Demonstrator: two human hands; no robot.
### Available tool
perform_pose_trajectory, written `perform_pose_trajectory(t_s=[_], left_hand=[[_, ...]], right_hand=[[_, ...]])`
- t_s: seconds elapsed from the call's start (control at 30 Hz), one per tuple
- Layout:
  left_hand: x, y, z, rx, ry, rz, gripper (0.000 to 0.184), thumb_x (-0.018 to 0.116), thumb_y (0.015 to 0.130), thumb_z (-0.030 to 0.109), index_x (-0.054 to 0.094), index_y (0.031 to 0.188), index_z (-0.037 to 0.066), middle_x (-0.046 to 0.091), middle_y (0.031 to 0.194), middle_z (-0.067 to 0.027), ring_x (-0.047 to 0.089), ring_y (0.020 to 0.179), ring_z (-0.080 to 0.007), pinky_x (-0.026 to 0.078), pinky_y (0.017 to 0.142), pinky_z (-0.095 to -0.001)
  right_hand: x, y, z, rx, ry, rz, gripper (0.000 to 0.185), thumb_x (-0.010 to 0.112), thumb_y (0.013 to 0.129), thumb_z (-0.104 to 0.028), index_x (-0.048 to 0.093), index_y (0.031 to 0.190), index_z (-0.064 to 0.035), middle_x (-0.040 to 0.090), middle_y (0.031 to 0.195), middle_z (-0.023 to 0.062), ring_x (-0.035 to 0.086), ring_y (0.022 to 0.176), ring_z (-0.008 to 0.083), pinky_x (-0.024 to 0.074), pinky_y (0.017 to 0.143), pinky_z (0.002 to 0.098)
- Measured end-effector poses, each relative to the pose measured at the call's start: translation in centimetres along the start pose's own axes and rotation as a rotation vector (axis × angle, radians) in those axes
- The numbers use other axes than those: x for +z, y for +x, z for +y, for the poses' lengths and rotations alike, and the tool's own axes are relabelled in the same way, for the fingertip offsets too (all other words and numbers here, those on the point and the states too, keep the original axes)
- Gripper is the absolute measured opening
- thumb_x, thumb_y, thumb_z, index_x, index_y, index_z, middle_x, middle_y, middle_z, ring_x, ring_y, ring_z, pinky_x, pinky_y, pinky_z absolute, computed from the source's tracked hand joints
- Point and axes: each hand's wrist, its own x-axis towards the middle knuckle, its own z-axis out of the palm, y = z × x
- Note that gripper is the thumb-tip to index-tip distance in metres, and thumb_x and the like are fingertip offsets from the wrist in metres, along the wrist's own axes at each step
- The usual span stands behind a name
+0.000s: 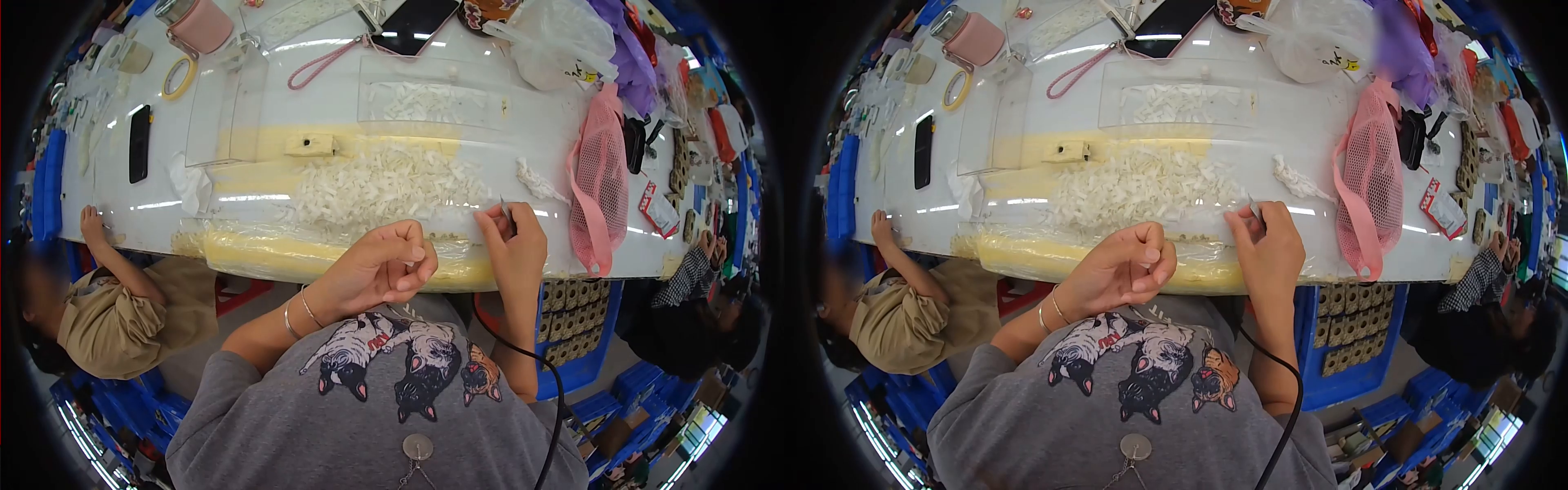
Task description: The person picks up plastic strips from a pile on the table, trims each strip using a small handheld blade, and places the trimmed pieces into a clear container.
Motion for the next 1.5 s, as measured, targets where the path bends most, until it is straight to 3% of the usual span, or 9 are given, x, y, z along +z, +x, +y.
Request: perform_pose_trajectory(t_s=[0.33,0.43,0.53,0.7,0.9,1.1,1.2,1.3,1.5], left_hand=[[0.1,1.3,-0.2,0.046,0.193,0.073,0.009,0.055,0.101,0.012,0.048,0.098,0.008,0.056,0.085,-0.0069,0.04,0.061,-0.0062,0.031,0.049,-0.0205],[0.5,2.0,0.0,0.066,0.344,0.108,0.01,0.052,0.105,0.017,0.05,0.102,0.007,0.056,0.082,-0.0048,0.039,0.061,-0.0048,0.03,0.049,-0.0201],[0.9,2.8,-0.1,0.095,0.498,0.125,0.014,0.05,0.107,0.018,0.053,0.113,0.006,0.056,0.079,-0.0034,0.038,0.06,-0.0041,0.03,0.05,-0.0198],[1.8,3.7,-1.2,0.349,0.599,0.107,0.024,0.054,0.106,0.016,0.058,0.126,0.004,0.059,0.08,-0.0023,0.04,0.059,-0.0037,0.031,0.05,-0.0203],[1.6,2.9,-1.2,0.475,0.582,0.141,0.016,0.063,0.101,0.011,0.065,0.115,0.003,0.064,0.082,-0.004,0.042,0.06,-0.0031,0.032,0.051,-0.02],[1.3,2.4,-0.2,0.439,0.362,0.124,0.009,0.062,0.102,0.013,0.058,0.101,0.004,0.063,0.081,-0.0051,0.038,0.057,-0.0029,0.03,0.05,-0.0193],[1.5,2.2,0.5,0.339,0.191,0.043,0.013,0.057,0.105,0.018,0.054,0.1,0.006,0.06,0.08,-0.0035,0.034,0.056,-0.0024,0.028,0.05,-0.0185],[1.4,1.9,1.0,0.203,0.054,-0.037,0.016,0.052,0.108,0.023,0.052,0.105,0.007,0.055,0.078,-0.0011,0.031,0.057,-0.0017,0.027,0.049,-0.0176],[2.4,1.1,1.2,0.073,-0.026,-0.052,0.019,0.049,0.109,0.027,0.052,0.105,0.009,0.046,0.075,0.0031,0.028,0.058,-0.0018,0.024,0.049,-0.0179]], right_hand=[[1.3,-0.2,0.3,-0.143,-0.281,0.086,0.015,0.071,0.092,-0.016,0.064,0.099,-0.005,0.063,0.092,0.0095,0.067,0.074,0.0281,0.0514,0.064,0.0388],[1.0,0.0,0.7,-0.164,-0.216,0.064,0.014,0.07,0.093,-0.015,0.063,0.099,-0.005,0.062,0.094,0.0108,0.065,0.074,0.0307,0.0514,0.064,0.0389],[0.5,-0.1,0.5,-0.155,-0.09,0.028,0.013,0.069,0.095,-0.014,0.062,0.099,-0.0032,0.062,0.088,0.0067,0.065,0.073,0.0217,0.0494,0.065,0.0332],[-1.0,-0.9,-1.6,0.087,0.733,-0.313,0.013,0.066,0.099,-0.014,0.063,0.099,-0.0014,0.06,0.083,-0.002,0.054,0.078,0.0059,0.0427,0.068,0.0236],[-0.1,-1.1,-3.0,0.255,1.158,-0.534,0.017,0.066,0.1,-0.018,0.063,0.105,-0.0023,0.058,0.079,-0.0037,0.036,0.058,-0.0001,0.0228,0.049,0.0192],[1.1,-1.8,-4.8,0.029,0.906,-0.207,0.021,0.063,0.101,-0.021,0.063,0.11,-0.0023,0.055,0.087,-0.0036,0.044,0.071,0.0035,0.0342,0.063,0.0191],[0.6,-1.9,-4.4,-0.106,0.938,-0.194,0.028,0.061,0.102,-0.017,0.063,0.124,0.0,0.055,0.091,-0.0014,0.047,0.078,0.0071,0.0367,0.071,0.0202],[0.2,-1.2,-3.9,-0.406,0.673,-0.166,0.038,0.058,0.101,-0.013,0.06,0.136,0.001,0.055,0.086,0.0032,0.049,0.075,0.011,0.0401,0.068,0.0239],[0.2,-1.2,-4.8,-0.6,0.379,-0.096,0.043,0.063,0.094,-0.007,0.062,0.137,0.0008,0.053,0.076,0.0096,0.052,0.062,0.0181,0.0432,0.055,0.0306]])
